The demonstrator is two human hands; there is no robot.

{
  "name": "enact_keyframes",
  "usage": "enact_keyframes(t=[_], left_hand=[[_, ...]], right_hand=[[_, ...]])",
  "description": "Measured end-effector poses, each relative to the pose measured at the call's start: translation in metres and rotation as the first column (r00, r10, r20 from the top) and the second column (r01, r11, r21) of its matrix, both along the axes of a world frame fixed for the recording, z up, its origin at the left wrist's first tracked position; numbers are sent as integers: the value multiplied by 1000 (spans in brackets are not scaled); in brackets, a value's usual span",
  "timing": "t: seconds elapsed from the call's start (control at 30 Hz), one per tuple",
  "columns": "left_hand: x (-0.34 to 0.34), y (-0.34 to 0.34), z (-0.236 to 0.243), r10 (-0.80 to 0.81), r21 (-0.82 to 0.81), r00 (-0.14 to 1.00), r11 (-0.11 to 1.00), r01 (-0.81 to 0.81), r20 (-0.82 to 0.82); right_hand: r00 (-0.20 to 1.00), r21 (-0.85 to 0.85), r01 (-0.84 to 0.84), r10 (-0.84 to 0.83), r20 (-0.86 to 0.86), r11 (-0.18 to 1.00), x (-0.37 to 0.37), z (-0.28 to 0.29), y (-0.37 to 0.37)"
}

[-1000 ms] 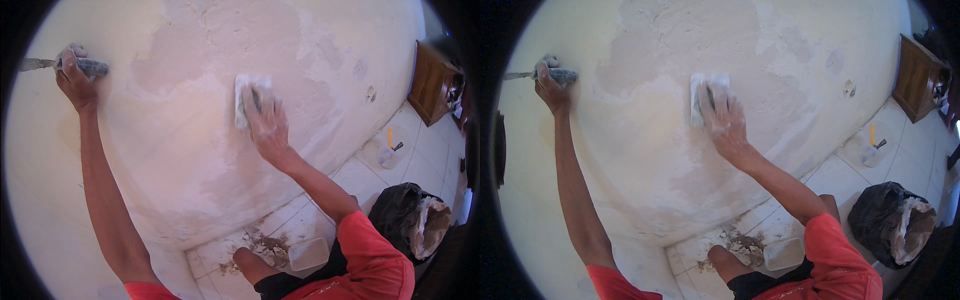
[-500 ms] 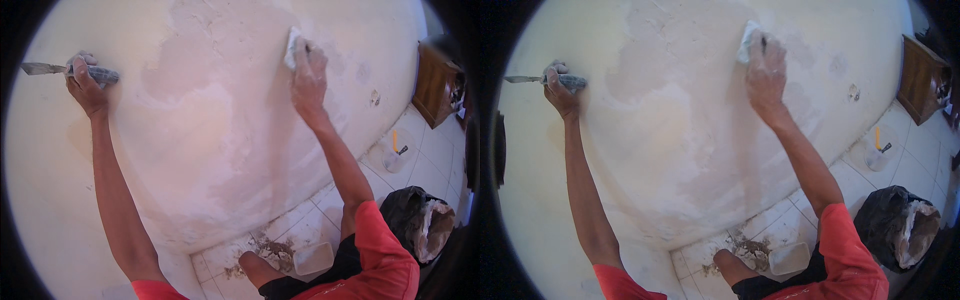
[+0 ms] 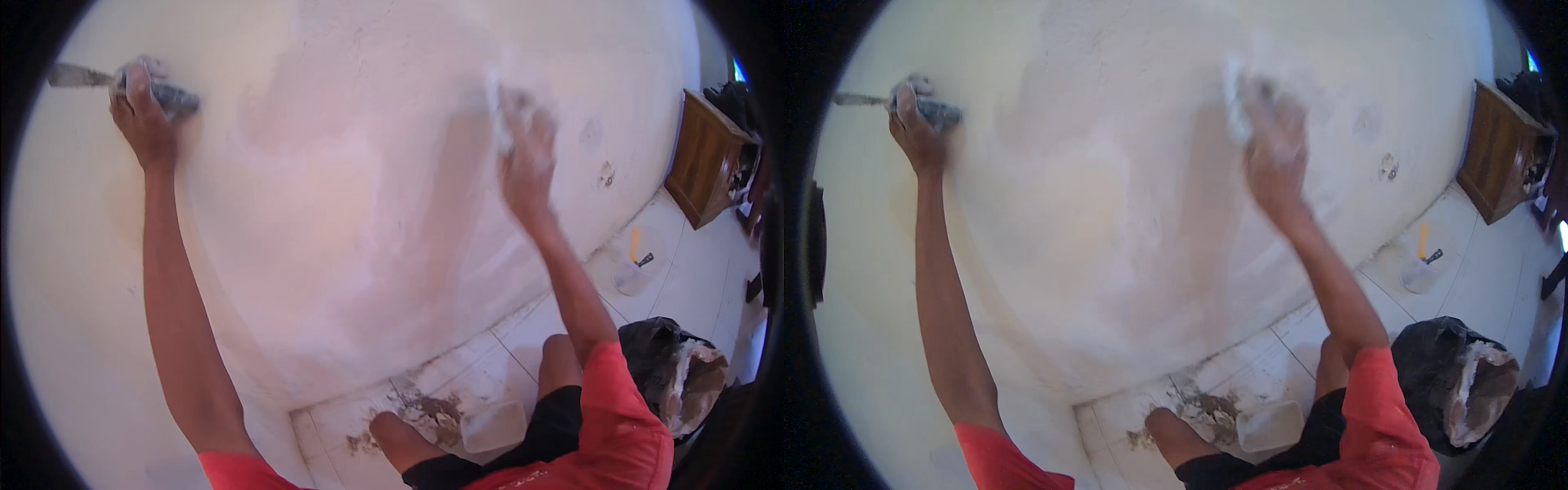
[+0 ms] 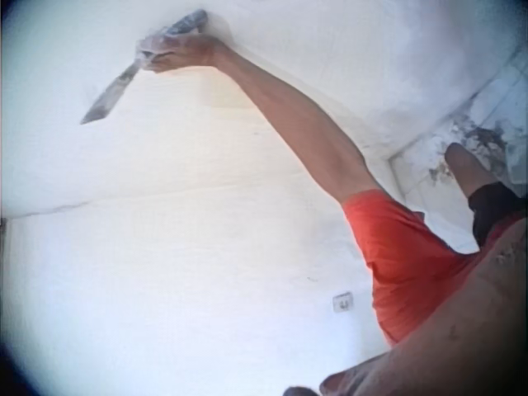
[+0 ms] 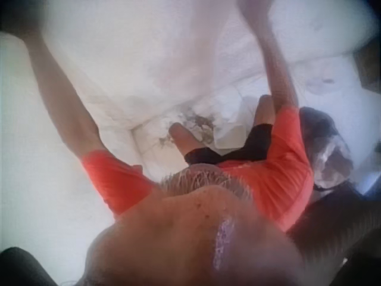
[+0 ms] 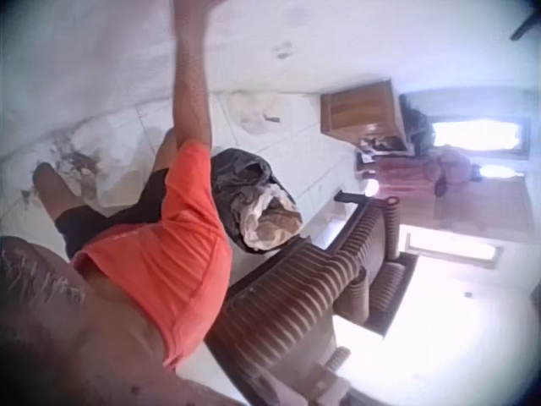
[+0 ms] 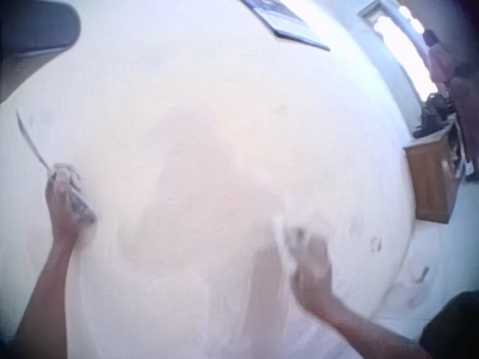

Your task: The person scrapes a wall, scoops putty from a container using scrapers, and applies the putty across the wall.

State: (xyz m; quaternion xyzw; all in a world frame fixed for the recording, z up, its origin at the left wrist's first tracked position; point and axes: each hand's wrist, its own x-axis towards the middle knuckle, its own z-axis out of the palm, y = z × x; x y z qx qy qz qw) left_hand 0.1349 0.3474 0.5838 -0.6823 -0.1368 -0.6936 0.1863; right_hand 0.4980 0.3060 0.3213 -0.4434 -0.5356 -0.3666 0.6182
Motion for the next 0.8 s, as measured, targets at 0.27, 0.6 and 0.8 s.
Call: enact_keyframes(t=[0.27, 0.6, 0.8], left_hand=[[-20, 19, 6, -41, -53, 999, 998, 42, 27], [-39, 26, 14, -56, -72, 998, 996, 55, -10], [-31, 16, 15, -53, -172, 996, 983, 64, 65]], right_hand=[[996, -15, -29, 30, 86, 999, -2, -9, 21], [949, -412, -135, 237, 208, 901, -76, -113, -49], [994, -181, 101, -93, 55, 978, 18, -19, -14]])
